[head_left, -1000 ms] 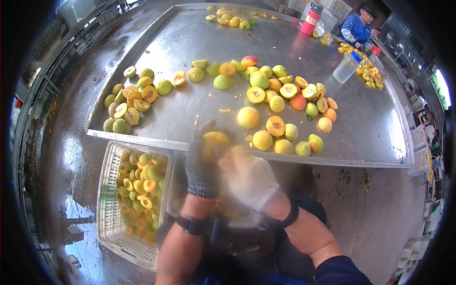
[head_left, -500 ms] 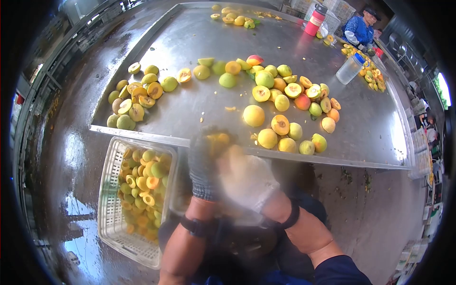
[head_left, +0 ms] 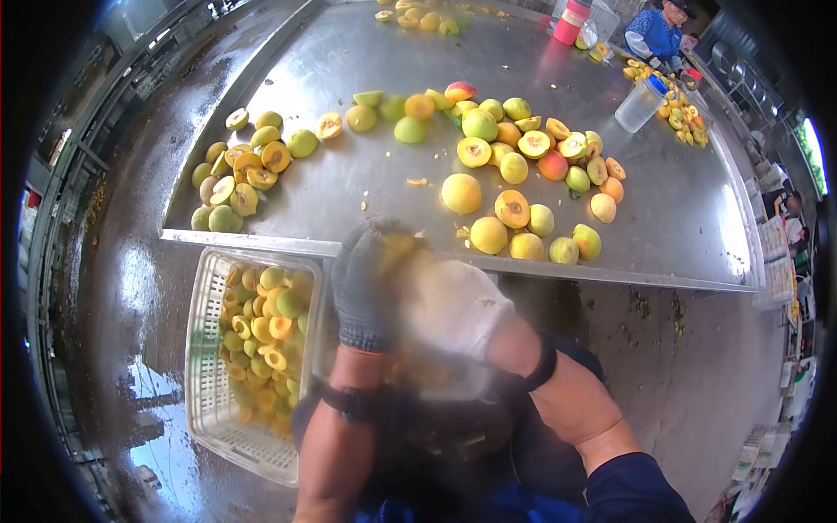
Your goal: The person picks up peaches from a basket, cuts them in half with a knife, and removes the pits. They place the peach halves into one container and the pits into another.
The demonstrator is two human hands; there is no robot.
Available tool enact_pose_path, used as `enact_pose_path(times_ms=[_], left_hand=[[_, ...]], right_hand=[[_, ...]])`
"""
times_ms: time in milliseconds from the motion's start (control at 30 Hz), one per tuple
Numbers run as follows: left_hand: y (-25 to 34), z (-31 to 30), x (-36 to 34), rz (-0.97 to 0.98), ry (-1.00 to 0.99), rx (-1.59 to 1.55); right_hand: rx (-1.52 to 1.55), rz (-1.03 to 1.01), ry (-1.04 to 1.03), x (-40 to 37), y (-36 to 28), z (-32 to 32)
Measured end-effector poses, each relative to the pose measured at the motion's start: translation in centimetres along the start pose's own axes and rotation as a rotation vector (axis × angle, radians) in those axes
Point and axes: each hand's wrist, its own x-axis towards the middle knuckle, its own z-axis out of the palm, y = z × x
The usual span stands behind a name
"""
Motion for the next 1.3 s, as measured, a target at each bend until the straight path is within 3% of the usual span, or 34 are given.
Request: enact_pose_path(times_ms=[67, 133, 167, 267, 333, 400, 500, 533, 600, 700, 733, 833, 1033, 1133, 1300], left_hand=[[0.4, -0.5, 0.2, 0.003, -0.129, 0.120], [1.6, -0.7, 0.6, -0.009, -0.258, 0.244], [2.2, -0.6, 0.6, -0.032, -0.292, 0.261], [2.4, 1.0, 0.1, -0.115, -0.193, -0.005], [2.4, 2.3, 0.2, -0.043, -0.088, -0.232], [1.2, 0.9, 0.6, 0.036, -0.149, 0.109], [0.2, 0.4, 0.6, 0.245, -0.142, 0.509], [0.1, 0.4, 0.5, 0.327, -0.136, 0.627], [-0.5, 0.5, 0.7, 0.343, -0.113, 0.626], [0.7, 0.2, 0.8, 0.447, -0.165, 0.728], [1.3, 0.1, 0.9, 0.497, -0.193, 0.778], [1.3, -0.4, 1.0, 0.537, -0.183, 0.799], [1.6, -0.8, 0.8, 0.504, -0.265, 0.702], [0.8, -1.0, 1.0, 0.513, -0.266, 0.710], [0.4, -1.2, 1.6, 0.582, -0.336, 0.749]], right_hand=[[0.146, -0.061, -0.008, 0.1, 1.5, 0.0], [0.438, 0.105, -0.195, -0.4, 2.2, -1.6], [0.508, 0.091, -0.169, -0.7, 2.2, -2.0], [0.763, 0.062, -0.058, -1.9, 1.2, -4.0], [0.930, 0.194, -0.179, -1.9, 1.7, -5.4], [1.033, 0.340, -0.278, -2.0, 1.4, -6.7], [0.532, 0.225, -0.205, -0.2, 3.1, -3.1], [0.434, 0.163, -0.095, -0.2, 4.1, -1.1], [0.293, 0.077, 0.039, -0.6, 3.1, -0.9], [0.030, 0.077, 0.005, -1.0, 1.3, -1.5], [-0.064, -0.043, -0.003, -1.1, 1.9, -0.6], [-0.142, -0.020, -0.048, -1.1, 1.5, -0.1], [0.246, 0.090, -0.149, -0.9, 1.3, -1.8], [-0.096, 0.028, -0.207, -1.2, 0.6, -1.2], [-0.021, 0.042, -0.219, -0.9, 1.7, -0.9]])
